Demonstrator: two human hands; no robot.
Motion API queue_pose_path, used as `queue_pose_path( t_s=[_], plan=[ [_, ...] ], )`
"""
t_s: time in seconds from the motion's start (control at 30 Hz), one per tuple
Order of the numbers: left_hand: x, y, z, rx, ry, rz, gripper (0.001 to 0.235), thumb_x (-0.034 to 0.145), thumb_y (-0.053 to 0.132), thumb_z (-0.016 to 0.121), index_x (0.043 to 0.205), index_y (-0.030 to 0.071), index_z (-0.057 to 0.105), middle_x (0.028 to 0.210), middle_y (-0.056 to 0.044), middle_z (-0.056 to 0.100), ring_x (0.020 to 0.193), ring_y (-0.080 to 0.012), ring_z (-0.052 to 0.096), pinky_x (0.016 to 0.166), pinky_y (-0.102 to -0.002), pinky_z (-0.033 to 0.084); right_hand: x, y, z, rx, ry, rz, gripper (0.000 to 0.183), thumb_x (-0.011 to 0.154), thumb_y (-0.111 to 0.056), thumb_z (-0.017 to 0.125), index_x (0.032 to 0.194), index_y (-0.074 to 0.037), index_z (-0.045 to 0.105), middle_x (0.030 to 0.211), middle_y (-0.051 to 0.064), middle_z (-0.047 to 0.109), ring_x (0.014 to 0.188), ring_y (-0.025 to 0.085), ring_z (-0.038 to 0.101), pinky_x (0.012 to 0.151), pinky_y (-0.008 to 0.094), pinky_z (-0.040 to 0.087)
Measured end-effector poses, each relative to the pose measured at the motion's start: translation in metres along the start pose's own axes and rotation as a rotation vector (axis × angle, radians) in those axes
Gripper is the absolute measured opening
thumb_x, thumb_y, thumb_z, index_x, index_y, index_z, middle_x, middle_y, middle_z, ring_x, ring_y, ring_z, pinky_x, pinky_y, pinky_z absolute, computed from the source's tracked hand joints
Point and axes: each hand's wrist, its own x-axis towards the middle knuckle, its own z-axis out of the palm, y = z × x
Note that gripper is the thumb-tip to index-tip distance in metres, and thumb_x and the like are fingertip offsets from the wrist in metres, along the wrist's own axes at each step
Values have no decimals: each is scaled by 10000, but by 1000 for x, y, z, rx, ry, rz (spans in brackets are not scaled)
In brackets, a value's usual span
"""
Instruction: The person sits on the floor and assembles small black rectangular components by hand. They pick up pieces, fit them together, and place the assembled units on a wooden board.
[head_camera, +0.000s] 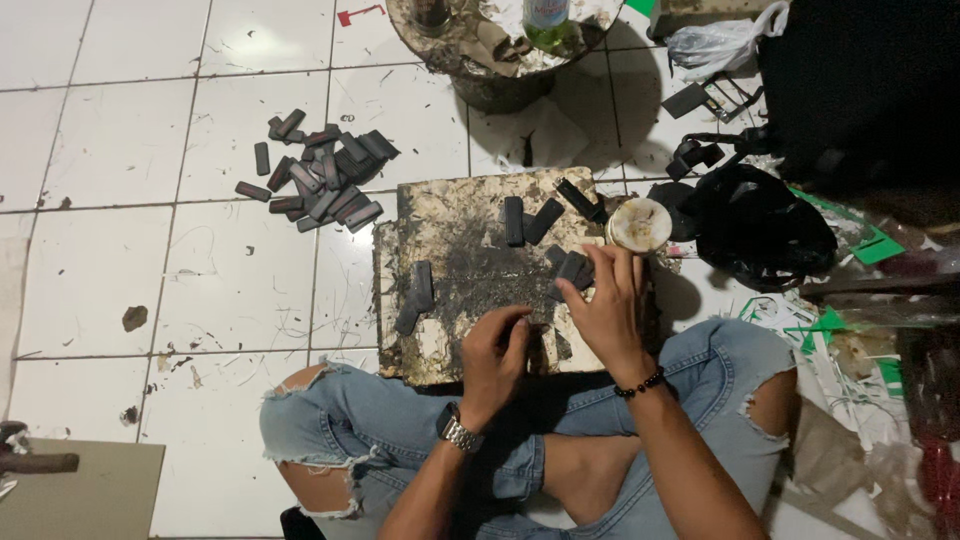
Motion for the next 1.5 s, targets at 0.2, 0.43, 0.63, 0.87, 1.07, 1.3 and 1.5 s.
queue_pose_path(
  t_s=[0.2,0.43,0.63,0.87,1.07,1.3,1.5],
  plan=[
    [1,3,-1,2,-14,3,167,949,52,646,1073,86,753,845,-152,739,814,-406,711,730,-457,555,3,3,-3,-18,-78,65,471,797,-290,876,1155,-67,667,1140,109,566,1073,352,569,926,481,454],
    [1,2,-1,-16,-10,8,167,960,61,640,1074,87,760,851,-135,754,798,-380,711,725,-430,553,2,7,3,143,-77,90,471,754,-199,900,1056,-60,566,1083,139,554,1040,399,565,939,499,430],
    [1,3,-1,-11,-10,22,168,958,72,642,1075,99,760,864,-123,760,809,-370,718,737,-430,558,-9,18,13,109,-24,-24,352,785,-189,888,922,-126,570,929,56,610,921,329,617,849,452,451],
    [3,10,-2,-49,-11,-15,195,983,55,608,1101,85,760,824,-126,740,749,-327,694,702,-385,547,-9,2,-14,206,-54,-15,276,887,-234,828,801,-154,578,942,8,780,856,271,695,810,387,442],
    [2,8,-3,-17,-28,19,187,981,61,618,1109,80,753,854,-142,745,796,-364,705,713,-419,555,-13,6,-31,341,-225,116,264,969,-361,721,839,-144,647,1142,15,797,1089,263,683,935,390,376],
    [4,17,-5,81,-132,110,355,954,31,637,1304,77,671,1135,-168,701,1003,-417,681,816,-460,558,-14,10,-39,365,-319,182,259,1021,-353,602,1056,-158,769,1191,25,780,1205,250,649,1041,375,334],
    [4,26,-3,429,-374,282,632,919,163,673,1523,150,490,1432,-149,582,1161,-402,586,807,-459,464,-14,4,-43,388,-335,230,342,1066,-408,512,1133,-210,783,1069,59,738,1144,294,668,1048,371,357]
  ],
)
